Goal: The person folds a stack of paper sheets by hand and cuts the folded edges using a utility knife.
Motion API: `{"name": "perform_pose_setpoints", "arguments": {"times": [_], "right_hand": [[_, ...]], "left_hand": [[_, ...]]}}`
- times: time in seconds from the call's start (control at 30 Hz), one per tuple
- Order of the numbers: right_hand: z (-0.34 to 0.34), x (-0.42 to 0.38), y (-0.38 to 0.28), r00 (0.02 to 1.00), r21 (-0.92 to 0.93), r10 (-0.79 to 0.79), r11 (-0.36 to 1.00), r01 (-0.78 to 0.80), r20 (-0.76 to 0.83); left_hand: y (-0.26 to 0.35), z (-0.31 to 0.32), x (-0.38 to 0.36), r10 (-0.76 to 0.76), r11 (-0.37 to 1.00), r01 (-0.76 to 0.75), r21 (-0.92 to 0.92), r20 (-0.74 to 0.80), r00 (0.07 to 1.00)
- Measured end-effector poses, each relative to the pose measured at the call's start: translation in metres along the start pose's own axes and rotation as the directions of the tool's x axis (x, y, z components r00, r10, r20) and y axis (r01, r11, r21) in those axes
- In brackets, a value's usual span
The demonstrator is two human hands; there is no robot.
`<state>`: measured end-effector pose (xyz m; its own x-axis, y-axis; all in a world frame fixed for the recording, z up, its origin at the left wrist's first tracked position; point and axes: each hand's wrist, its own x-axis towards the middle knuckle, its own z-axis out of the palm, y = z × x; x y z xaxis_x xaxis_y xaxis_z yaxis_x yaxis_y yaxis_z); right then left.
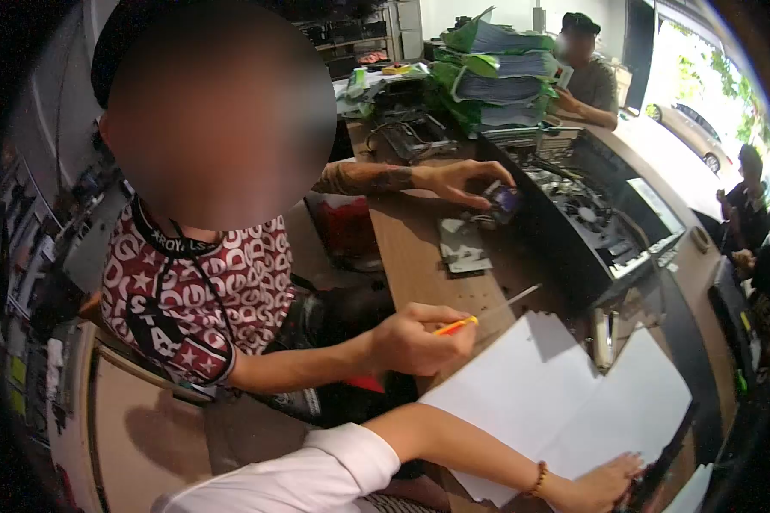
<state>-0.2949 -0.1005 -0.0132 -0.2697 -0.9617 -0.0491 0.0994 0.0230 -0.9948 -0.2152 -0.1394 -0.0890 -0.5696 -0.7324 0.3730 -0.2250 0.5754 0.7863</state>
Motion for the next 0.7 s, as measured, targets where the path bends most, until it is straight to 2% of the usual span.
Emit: {"name": "perform_pose_setpoints", "arguments": {"times": [0.03,0.07,0.1,0.13,0.17,0.2,0.23,0.27,0.3,0.37,0.43,0.47,0.5,0.53,0.6,0.63,0.67,0.7], "right_hand": [[-0.001,0.002,0.001,0.996,0.197,0.088,0.977,-0.083,-0.017],[-0.026,0.014,0.022,0.975,-0.071,-0.185,0.978,0.195,0.125],[-0.058,0.026,0.046,0.859,-0.285,-0.391,0.826,0.486,0.331],[-0.073,0.033,0.056,0.931,-0.150,-0.291,0.933,0.327,0.219],[-0.079,0.039,0.062,0.978,0.010,-0.166,0.986,0.166,0.126],[-0.085,0.045,0.069,0.981,0.004,-0.173,0.985,0.173,0.088],[-0.095,0.051,0.075,0.853,-0.346,-0.393,0.792,0.503,0.342],[-0.102,0.058,0.083,0.871,-0.311,-0.364,0.829,0.465,0.331],[-0.109,0.062,0.088,0.889,-0.285,-0.329,0.861,0.421,0.320],[-0.113,0.065,0.091,0.914,-0.227,-0.297,0.904,0.362,0.276],[-0.108,0.062,0.088,0.937,-0.161,-0.262,0.939,0.302,0.232],[-0.102,0.059,0.082,0.974,0.008,-0.146,0.989,0.147,0.173],[-0.101,0.054,0.078,0.991,0.182,-0.017,0.983,-0.008,0.135],[-0.115,0.059,0.090,0.908,-0.149,-0.268,0.933,0.328,0.321],[-0.125,0.059,0.092,0.892,-0.128,-0.271,0.933,0.336,0.362],[-0.127,0.057,0.092,0.870,-0.104,-0.284,0.930,0.352,0.403],[-0.127,0.056,0.092,0.873,-0.104,-0.281,0.932,0.348,0.399],[-0.127,0.055,0.093,0.897,-0.031,-0.228,0.966,0.258,0.380]], "left_hand": [[-0.009,0.009,0.003,0.006,0.999,-0.007,-0.034,-0.043,0.999],[-0.015,0.014,0.005,0.048,0.998,-0.049,-0.045,-0.021,0.999],[-0.002,-0.008,0.001,0.051,0.999,-0.049,-0.017,0.155,0.987],[-0.004,-0.001,-0.002,0.135,0.980,-0.133,0.148,0.000,0.991],[-0.005,0.000,-0.005,0.247,0.925,-0.192,0.327,-0.133,0.960],[-0.007,-0.001,-0.006,0.237,0.922,-0.184,0.340,-0.123,0.964],[-0.004,-0.007,-0.007,0.236,0.944,-0.196,0.264,-0.127,0.963],[-0.008,-0.004,-0.007,0.233,0.960,-0.207,0.187,-0.130,0.964],[-0.010,-0.002,-0.008,0.225,0.961,-0.200,0.189,-0.121,0.967],[-0.020,0.013,-0.002,0.285,0.943,-0.224,0.248,-0.249,0.926],[-0.021,0.010,-0.002,0.312,0.940,-0.266,0.214,-0.223,0.924],[-0.010,-0.008,-0.003,0.298,0.932,-0.267,0.244,-0.099,0.949],[-0.002,-0.017,-0.005,0.277,0.924,-0.273,0.270,0.024,0.961],[-0.002,-0.015,-0.007,0.271,0.926,-0.269,0.264,0.031,0.962],[0.000,-0.012,-0.007,0.327,0.904,-0.282,0.322,-0.096,0.940],[0.000,-0.008,0.000,0.325,0.905,-0.282,0.318,-0.093,0.941],[0.001,-0.004,0.012,0.084,0.933,-0.143,0.330,0.186,0.979],[0.000,0.000,0.019,-0.170,0.924,-0.010,0.381,0.436,0.884]]}}
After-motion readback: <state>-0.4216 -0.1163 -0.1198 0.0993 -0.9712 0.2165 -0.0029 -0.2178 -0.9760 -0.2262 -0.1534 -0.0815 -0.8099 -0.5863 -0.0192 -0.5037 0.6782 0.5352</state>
